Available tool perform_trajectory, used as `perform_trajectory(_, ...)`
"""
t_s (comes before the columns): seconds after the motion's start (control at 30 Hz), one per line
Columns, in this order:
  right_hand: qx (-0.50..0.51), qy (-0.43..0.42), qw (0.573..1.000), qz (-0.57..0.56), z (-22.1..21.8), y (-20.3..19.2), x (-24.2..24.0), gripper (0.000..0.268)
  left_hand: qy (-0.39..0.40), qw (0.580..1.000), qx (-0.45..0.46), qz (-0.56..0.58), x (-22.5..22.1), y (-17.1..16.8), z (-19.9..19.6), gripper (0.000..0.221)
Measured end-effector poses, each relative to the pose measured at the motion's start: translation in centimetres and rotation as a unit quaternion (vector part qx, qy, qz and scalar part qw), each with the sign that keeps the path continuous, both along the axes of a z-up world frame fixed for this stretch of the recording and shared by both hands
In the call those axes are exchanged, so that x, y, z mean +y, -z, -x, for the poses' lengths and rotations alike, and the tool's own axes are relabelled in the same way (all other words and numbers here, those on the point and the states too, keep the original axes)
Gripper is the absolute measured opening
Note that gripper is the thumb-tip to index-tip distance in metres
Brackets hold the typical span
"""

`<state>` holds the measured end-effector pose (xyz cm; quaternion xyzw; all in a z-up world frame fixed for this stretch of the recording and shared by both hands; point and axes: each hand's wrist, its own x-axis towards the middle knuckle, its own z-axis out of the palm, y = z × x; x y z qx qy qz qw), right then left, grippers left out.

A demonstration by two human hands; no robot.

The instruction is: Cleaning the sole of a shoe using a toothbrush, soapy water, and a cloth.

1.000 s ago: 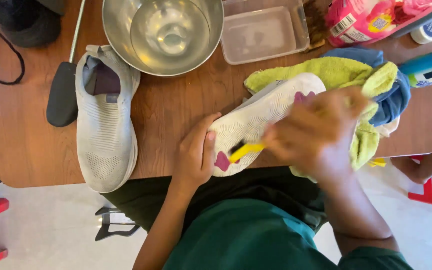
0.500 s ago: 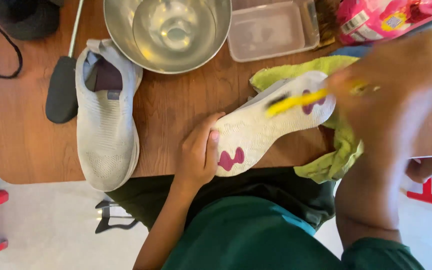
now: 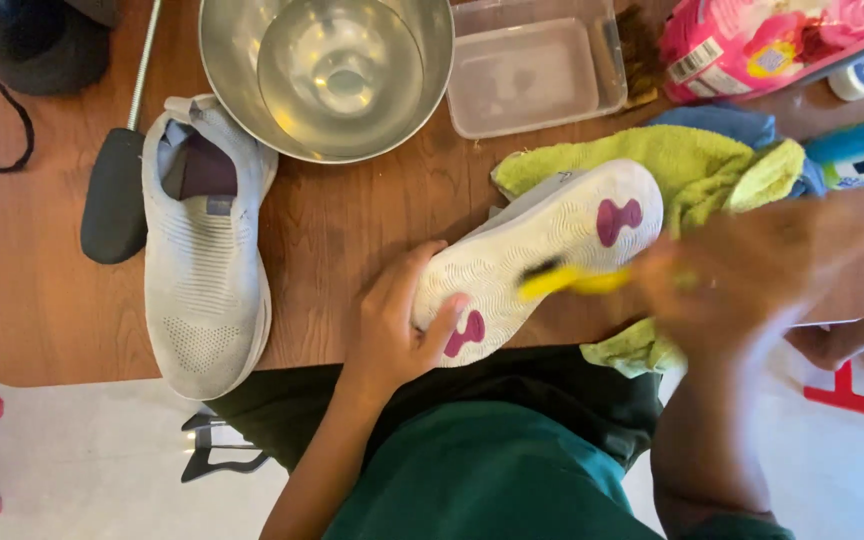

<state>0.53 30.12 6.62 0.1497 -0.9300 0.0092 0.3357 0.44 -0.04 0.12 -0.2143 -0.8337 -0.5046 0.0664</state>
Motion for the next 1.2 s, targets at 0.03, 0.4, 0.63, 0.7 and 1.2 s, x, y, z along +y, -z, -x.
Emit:
perform_trajectory(0.03,-0.01,-0.049,0.998,0.025,-0.1,-1.1,-2.8,0.035,-0.002,1.0,-0.005,0.005,0.0,0.0,0.0,0.043)
perform_trajectory(0.4,-0.03,-0.154,0.985,0.067,0.6,-1.2,-3.5,0.035,-0.008,1.0,-0.013,0.015,-0.1,0.4,-0.3,0.045)
perform_trajectory(0.63,-0.032,0.017,0.998,0.041,0.6,-0.4,2.0,0.02,-0.007,1.0,-0.011,0.002,-0.2,0.2,-0.4,0.042)
perform_trajectory(0.7,-0.021,0.037,0.999,0.025,1.3,-0.6,0.0,0.023,-0.008,1.0,-0.008,-0.003,0.0,0.5,0.0,0.042)
perform_trajectory(1.2,-0.061,-0.116,0.99,-0.049,3.1,-4.4,-6.6,0.029,-0.008,0.999,-0.05,-0.001,-0.1,1.6,-0.5,0.038)
